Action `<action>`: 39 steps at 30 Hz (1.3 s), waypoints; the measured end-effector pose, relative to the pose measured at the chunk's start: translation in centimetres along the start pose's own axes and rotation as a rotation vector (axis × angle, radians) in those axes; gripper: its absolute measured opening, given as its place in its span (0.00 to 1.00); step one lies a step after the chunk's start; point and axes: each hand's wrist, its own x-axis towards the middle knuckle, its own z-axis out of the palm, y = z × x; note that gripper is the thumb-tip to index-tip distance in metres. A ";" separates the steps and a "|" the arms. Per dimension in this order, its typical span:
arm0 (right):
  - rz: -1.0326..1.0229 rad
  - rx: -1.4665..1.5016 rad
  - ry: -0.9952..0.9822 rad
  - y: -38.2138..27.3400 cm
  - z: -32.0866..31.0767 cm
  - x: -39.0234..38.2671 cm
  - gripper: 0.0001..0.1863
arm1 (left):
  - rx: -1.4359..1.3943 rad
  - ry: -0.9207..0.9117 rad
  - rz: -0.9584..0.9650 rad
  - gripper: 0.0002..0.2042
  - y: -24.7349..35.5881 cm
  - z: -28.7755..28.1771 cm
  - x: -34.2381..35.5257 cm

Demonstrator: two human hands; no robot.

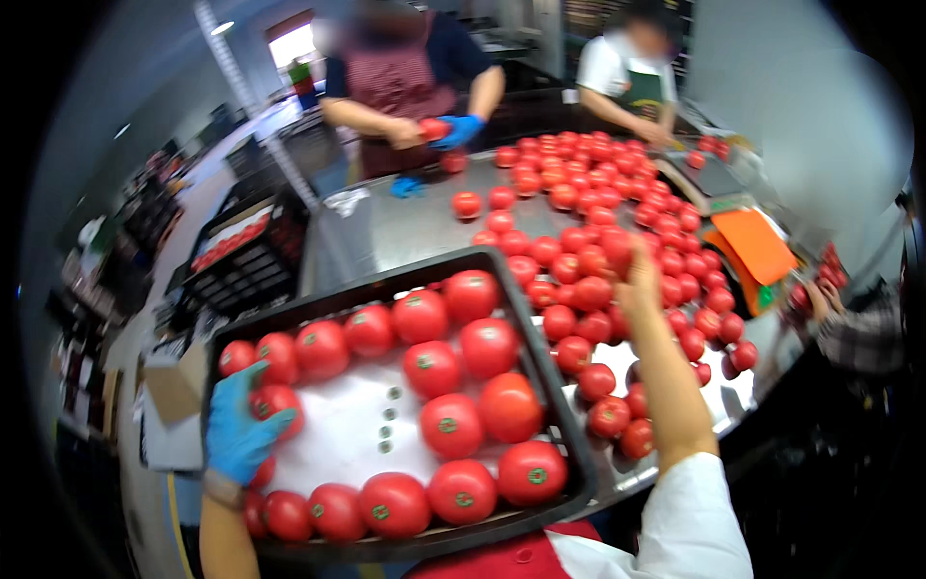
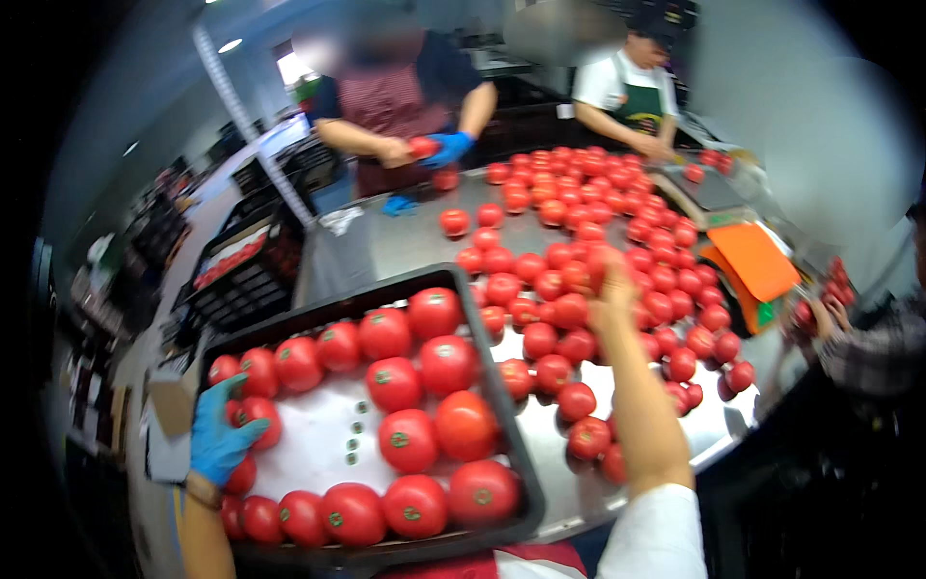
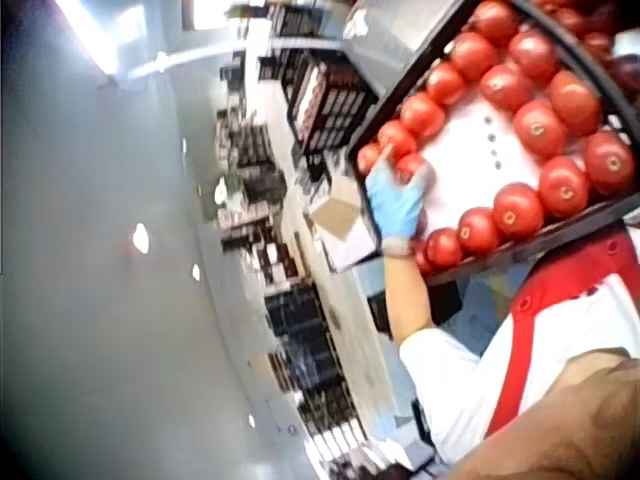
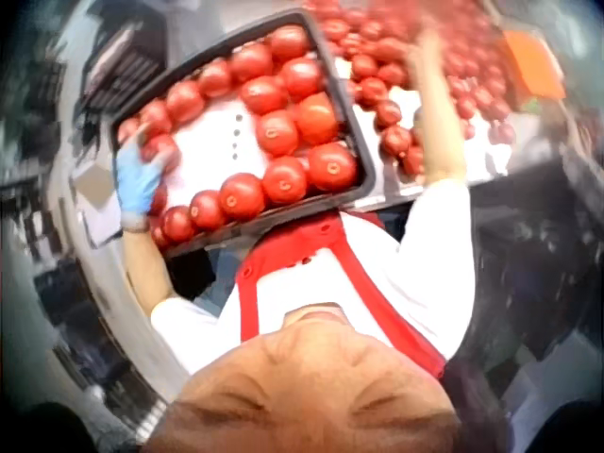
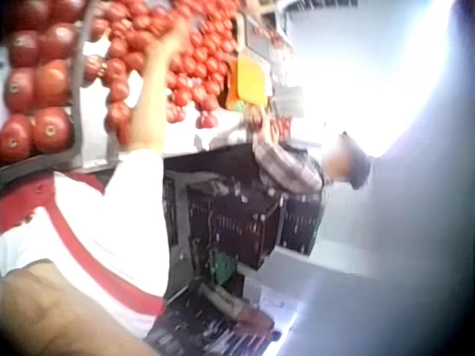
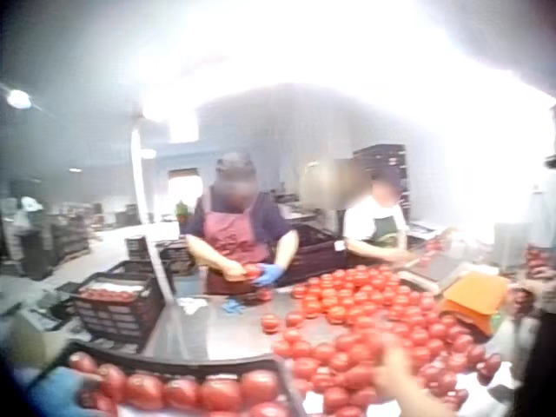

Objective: The person picks red tomatoes from a tray, applies small green stickers to their surfaces, and places them back into the tray. The person wears blue gloves and works at a stainless steel table in a warehouse-like packing area.

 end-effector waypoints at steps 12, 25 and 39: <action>0.224 -0.195 -0.392 -7.3 13.0 -7.5 0.23 | 0.415 -0.286 0.056 0.37 -1.2 0.6 0.7; 0.084 -0.815 -1.328 4.8 24.4 -26.2 0.17 | -0.060 -0.263 0.070 0.39 2.1 2.9 -0.1; -0.052 -0.812 -1.234 6.1 23.2 -27.9 0.18 | 0.037 -0.106 0.188 0.37 3.1 3.8 0.1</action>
